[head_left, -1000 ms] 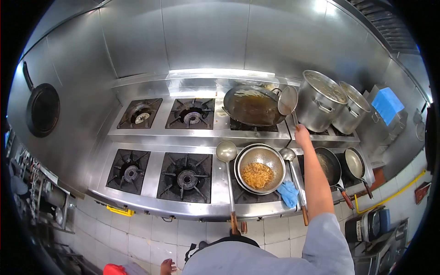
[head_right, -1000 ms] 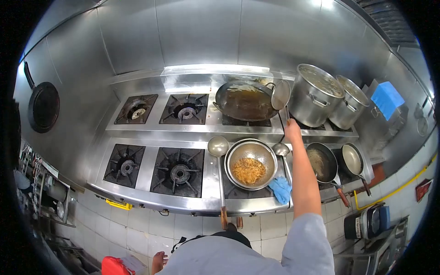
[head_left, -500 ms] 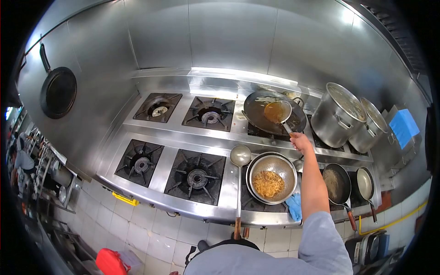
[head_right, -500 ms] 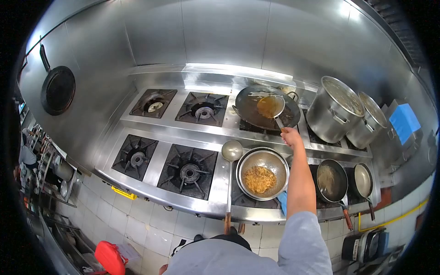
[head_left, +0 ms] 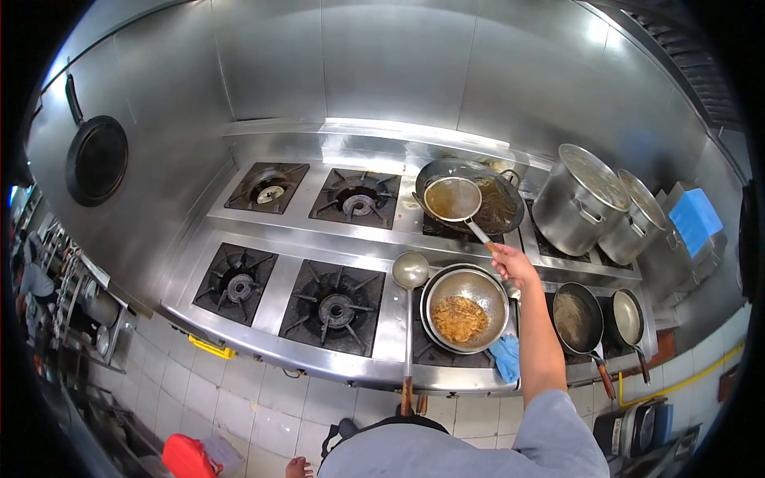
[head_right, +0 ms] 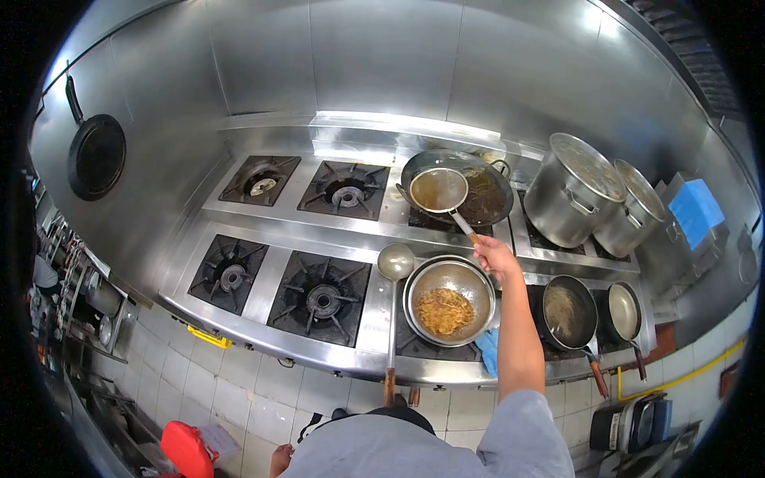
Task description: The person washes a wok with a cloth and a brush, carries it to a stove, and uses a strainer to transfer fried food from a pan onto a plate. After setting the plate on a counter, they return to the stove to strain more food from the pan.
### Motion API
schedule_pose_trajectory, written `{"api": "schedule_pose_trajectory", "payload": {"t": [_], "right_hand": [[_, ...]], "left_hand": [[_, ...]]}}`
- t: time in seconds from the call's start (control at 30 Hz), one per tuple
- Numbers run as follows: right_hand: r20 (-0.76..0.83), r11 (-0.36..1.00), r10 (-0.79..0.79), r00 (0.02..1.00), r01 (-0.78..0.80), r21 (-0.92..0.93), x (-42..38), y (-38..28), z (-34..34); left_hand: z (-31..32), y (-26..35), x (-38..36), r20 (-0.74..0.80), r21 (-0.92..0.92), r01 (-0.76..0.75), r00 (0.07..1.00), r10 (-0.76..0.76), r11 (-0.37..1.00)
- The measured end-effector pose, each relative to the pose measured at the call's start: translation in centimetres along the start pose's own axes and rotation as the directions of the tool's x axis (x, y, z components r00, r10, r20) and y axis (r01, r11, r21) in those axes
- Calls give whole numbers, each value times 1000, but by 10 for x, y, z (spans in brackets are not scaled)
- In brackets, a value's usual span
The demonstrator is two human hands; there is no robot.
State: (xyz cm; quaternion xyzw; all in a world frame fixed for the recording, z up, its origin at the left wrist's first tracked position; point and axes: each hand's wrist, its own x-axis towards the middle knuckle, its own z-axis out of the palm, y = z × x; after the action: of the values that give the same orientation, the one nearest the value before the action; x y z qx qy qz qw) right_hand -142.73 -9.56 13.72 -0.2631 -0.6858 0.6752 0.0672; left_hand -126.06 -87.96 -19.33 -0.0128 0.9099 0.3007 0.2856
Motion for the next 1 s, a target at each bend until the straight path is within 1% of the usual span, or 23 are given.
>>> {"api": "schedule_pose_trajectory", "payload": {"t": [0.1, 0.17, 0.2, 0.27, 0.33, 0.37, 0.4, 0.43, 0.47, 0.5, 0.53, 0.57, 0.6, 0.63, 0.7, 0.73, 0.77, 0.8, 0.83, 0.87, 0.9, 0.93, 1.0], "right_hand": [[-23, 992, -13, 1000, 16, 124, -21, 5, 3], [-49, 991, -25, 999, 31, 132, -33, 7, 2], [-69, 989, -36, 997, 45, 141, -39, 8, 2], [-118, 988, -37, 992, 54, 144, -46, 9, -4], [-253, 990, -141, 957, 141, -18, -45, 6, -20], [-297, 977, -191, 936, 150, -154, -47, -3, -26], [-302, 977, -189, 934, 147, -156, -31, 3, -45], [-368, 817, -432, 823, 184, -546, -5, 19, -73], [-316, 524, -659, 683, 115, -844, 9, 25, -92], [-325, 524, -657, 680, 102, -846, 2, 9, -90], [-389, 512, -560, 732, -64, -857, -13, -19, -76], [-457, 477, -458, 762, -223, -850, -21, -38, -69], [-462, 476, -458, 759, -229, -849, -18, -43, -73], [-451, 443, -426, 784, -254, -860, -14, -47, -77], [-438, 406, -394, 808, -275, -871, -5, -42, -87], [-352, 330, -427, 833, -219, -918, 5, -34, -97], [-261, 249, -453, 852, -160, -955, 7, -33, -97], [-257, 247, -456, 852, -157, -956, 10, -34, -97], [-318, 464, -229, 920, -184, -867, 6, -41, -89], [-313, 640, 14, 950, -249, -727, 0, -50, -78], [-295, 713, 57, 954, -246, -656, -11, -55, -66], [-290, 712, 53, 955, -240, -660, -18, -60, -58], [-221, 818, 128, 967, -229, -528, -29, -67, -46]], "left_hand": [[0, -6, 7, 37, -69, 50, 998, -47, 996], [-4, -3, 6, 105, -317, 158, 986, -131, 935], [-3, -1, 6, 111, -318, 161, 985, -132, 934], [-16, 28, -1, 201, -476, 420, 907, -369, 773], [-23, 44, -10, 210, -509, 453, 890, -405, 732], [-22, 44, -8, 203, -522, 458, 886, -416, 720], [-22, 44, -6, 198, -532, 461, 883, -425, 710], [-23, 43, -3, 204, -525, 460, 885, -419, 716], [-22, 37, 0, 233, -544, 460, 886, -401, 702], [-19, 27, 4, 261, -561, 461, 887, -381, 688], [-15, 18, 8, 268, -555, 460, 888, -375, 693], [-12, 9, 12, 215, -532, 391, 920, -327, 751], [-10, 6, 15, 162, -506, 320, 947, -276, 801], [-11, 9, 15, 165, -505, 319, 948, -273, 802], [-16, 12, 13, 216, -506, 388, 922, -322, 770], [-17, 14, 13, 216, -508, 387, 922, -321, 770], [-18, 14, 12, 239, -541, 435, 900, -365, 720], [-19, 15, 12, 264, -572, 480, 875, -405, 665], [-20, 16, 13, 264, -576, 479, 876, -404, 662], [-20, 14, 13, 277, -590, 488, 870, -407, 643], [-19, 13, 13, 289, -604, 497, 865, -410, 623], [-18, 12, 12, 288, -609, 496, 865, -410, 619], [-16, 8, 9, 284, -612, 485, 872, -399, 625]]}}
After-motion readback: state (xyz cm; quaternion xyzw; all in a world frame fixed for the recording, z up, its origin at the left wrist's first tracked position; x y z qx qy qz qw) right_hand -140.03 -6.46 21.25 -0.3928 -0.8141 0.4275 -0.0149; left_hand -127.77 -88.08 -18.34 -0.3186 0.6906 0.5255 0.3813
